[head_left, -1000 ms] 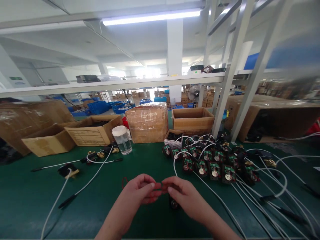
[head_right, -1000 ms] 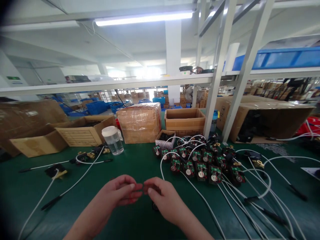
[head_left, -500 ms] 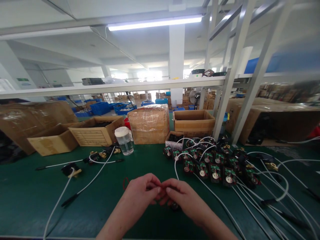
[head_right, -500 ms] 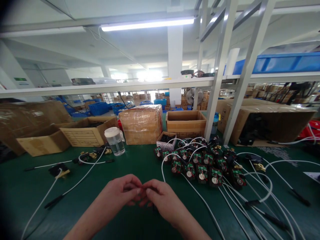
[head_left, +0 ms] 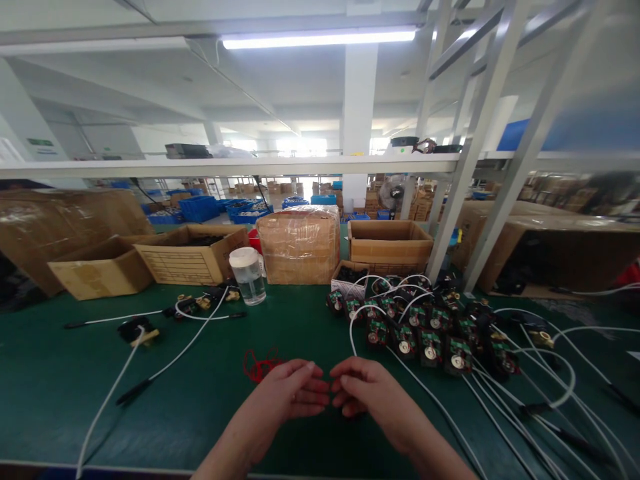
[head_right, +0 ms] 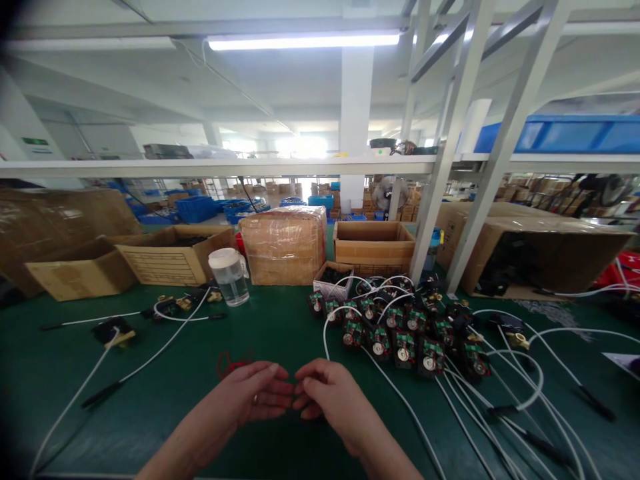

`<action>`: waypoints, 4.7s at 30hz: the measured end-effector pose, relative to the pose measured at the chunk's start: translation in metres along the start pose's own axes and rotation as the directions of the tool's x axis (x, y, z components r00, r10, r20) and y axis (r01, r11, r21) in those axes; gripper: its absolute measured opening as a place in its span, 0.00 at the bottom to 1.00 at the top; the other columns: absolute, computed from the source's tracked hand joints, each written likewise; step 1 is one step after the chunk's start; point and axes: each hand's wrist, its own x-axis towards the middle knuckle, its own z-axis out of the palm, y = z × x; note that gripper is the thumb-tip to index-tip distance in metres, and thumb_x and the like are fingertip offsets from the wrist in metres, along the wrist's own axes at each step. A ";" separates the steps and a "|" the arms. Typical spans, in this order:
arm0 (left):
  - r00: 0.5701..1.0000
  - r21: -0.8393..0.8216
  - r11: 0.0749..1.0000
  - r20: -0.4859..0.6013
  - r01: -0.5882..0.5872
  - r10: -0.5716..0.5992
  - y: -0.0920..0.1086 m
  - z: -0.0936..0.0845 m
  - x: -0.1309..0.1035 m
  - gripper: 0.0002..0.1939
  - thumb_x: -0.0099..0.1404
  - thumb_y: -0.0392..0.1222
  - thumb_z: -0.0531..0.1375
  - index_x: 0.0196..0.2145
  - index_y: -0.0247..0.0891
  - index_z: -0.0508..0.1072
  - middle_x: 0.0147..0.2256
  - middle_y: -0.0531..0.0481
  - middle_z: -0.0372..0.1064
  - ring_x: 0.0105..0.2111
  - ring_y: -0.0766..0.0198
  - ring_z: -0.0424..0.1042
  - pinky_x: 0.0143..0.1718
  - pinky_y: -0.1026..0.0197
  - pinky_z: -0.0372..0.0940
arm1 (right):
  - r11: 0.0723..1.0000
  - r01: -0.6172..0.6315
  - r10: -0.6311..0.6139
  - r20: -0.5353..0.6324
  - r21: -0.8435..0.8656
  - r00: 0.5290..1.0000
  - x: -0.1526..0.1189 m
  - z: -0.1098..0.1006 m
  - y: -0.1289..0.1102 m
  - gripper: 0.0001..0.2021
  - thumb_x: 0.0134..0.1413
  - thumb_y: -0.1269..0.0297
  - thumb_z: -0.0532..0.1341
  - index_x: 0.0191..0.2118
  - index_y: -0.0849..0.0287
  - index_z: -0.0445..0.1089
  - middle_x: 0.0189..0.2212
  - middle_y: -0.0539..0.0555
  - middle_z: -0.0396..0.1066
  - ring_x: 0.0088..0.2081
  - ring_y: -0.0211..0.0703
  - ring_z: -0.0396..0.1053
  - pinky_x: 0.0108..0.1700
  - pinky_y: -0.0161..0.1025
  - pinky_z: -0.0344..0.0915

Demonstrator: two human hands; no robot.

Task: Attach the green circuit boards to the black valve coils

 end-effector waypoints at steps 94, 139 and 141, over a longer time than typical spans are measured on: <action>0.608 0.718 0.484 -0.107 -0.500 0.787 -0.073 0.027 0.045 0.10 0.65 0.42 0.62 0.42 0.52 0.81 0.41 0.53 0.82 0.42 0.55 0.79 0.48 0.50 0.73 | 0.018 0.107 -0.657 0.069 -0.994 0.751 -0.007 -0.023 0.034 0.05 0.60 0.74 0.64 0.33 0.58 0.69 0.33 0.54 0.67 0.34 0.49 0.68 0.37 0.44 0.65; 0.798 0.606 0.713 -0.204 -0.351 0.567 -0.056 0.028 0.044 0.09 0.63 0.47 0.60 0.35 0.46 0.81 0.34 0.52 0.78 0.37 0.58 0.78 0.41 0.56 0.71 | 0.781 0.252 -0.453 -0.241 -0.571 0.858 0.000 -0.029 0.045 0.06 0.56 0.72 0.60 0.38 0.56 0.71 0.32 0.49 0.67 0.33 0.41 0.68 0.35 0.37 0.66; 0.795 0.605 0.714 -0.210 -0.351 0.569 -0.056 0.029 0.043 0.09 0.64 0.47 0.60 0.35 0.46 0.80 0.34 0.52 0.78 0.36 0.58 0.78 0.41 0.56 0.71 | 0.769 0.250 -0.469 -0.254 -0.588 0.846 0.001 -0.026 0.044 0.06 0.55 0.72 0.60 0.37 0.56 0.71 0.32 0.49 0.66 0.32 0.41 0.68 0.34 0.37 0.66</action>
